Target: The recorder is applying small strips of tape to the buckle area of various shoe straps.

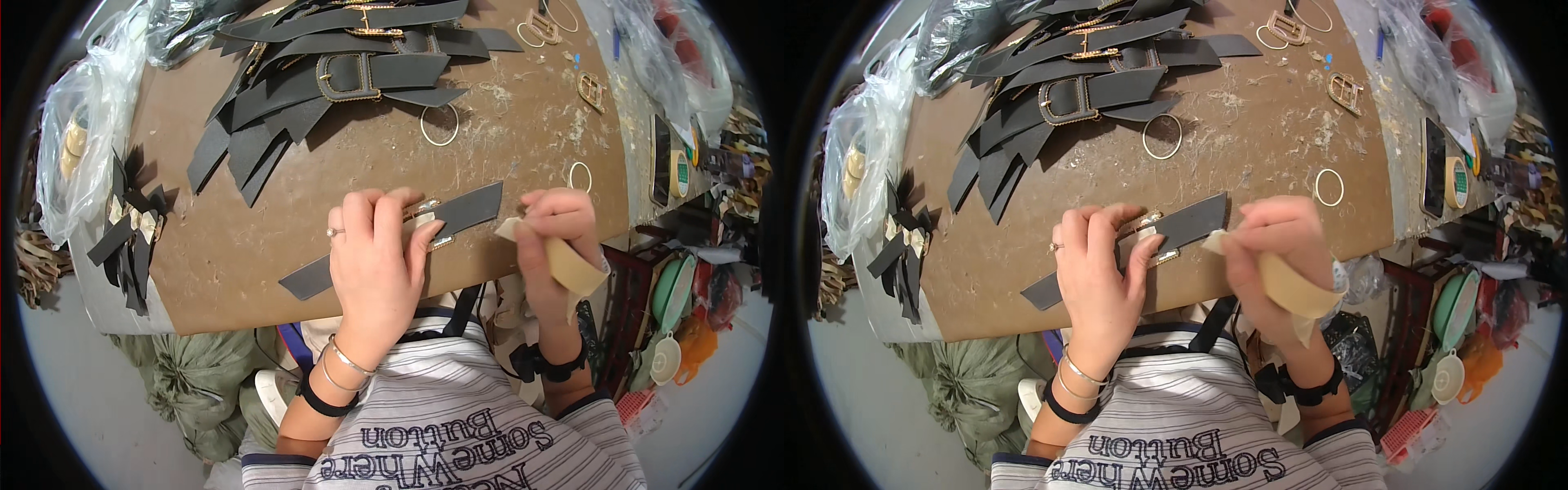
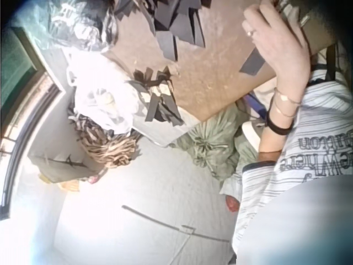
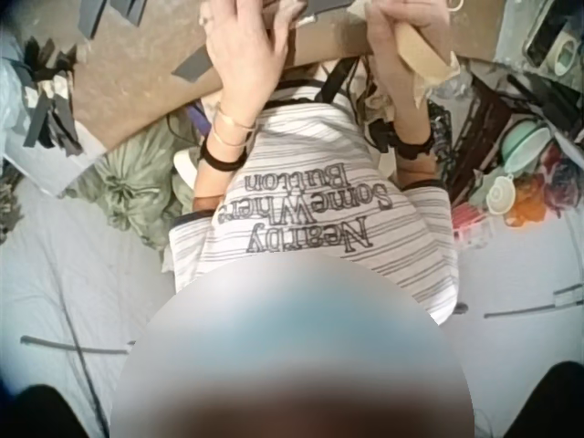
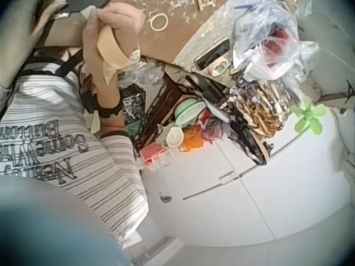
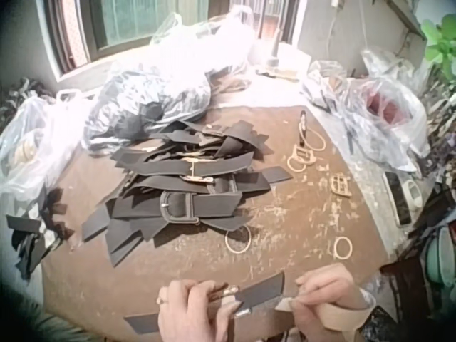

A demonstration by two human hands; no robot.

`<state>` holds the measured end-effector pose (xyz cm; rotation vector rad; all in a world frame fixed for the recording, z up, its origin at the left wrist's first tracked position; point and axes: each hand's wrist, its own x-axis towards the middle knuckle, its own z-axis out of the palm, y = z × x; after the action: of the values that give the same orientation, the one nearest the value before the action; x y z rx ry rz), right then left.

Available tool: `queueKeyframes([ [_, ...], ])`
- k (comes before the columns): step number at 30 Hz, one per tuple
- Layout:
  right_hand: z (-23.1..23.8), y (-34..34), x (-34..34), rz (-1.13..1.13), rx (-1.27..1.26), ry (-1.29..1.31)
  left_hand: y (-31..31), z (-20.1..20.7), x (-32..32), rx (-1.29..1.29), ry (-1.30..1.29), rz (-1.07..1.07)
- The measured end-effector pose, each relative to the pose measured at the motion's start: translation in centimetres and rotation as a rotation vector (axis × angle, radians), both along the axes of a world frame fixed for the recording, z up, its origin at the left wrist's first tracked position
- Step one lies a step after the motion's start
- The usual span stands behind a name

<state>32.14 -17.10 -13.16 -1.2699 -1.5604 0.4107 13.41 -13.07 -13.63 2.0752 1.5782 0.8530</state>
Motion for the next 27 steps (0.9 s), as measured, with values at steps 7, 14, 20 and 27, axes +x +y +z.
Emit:
queueKeyframes([
  [7,1.5,-1.1,-0.8,0.074,-0.16,-0.114,1.0,1.0,-2.5,-0.231,-0.104,-0.123],
  [14,1.5,-0.4,-4.7,0.18,-0.178,-0.669,4.1,2.1,-2.6,-0.499,-0.127,-0.175],
  [20,3.3,1.0,-5.1,0.284,-0.173,-0.539,1.9,1.4,-3.7,-0.106,-0.039,-0.161],
  [27,4.1,-2.5,-3.6,-0.003,-0.367,0.246,-0.3,5.3,-10.9,-0.171,-0.009,0.024],
])
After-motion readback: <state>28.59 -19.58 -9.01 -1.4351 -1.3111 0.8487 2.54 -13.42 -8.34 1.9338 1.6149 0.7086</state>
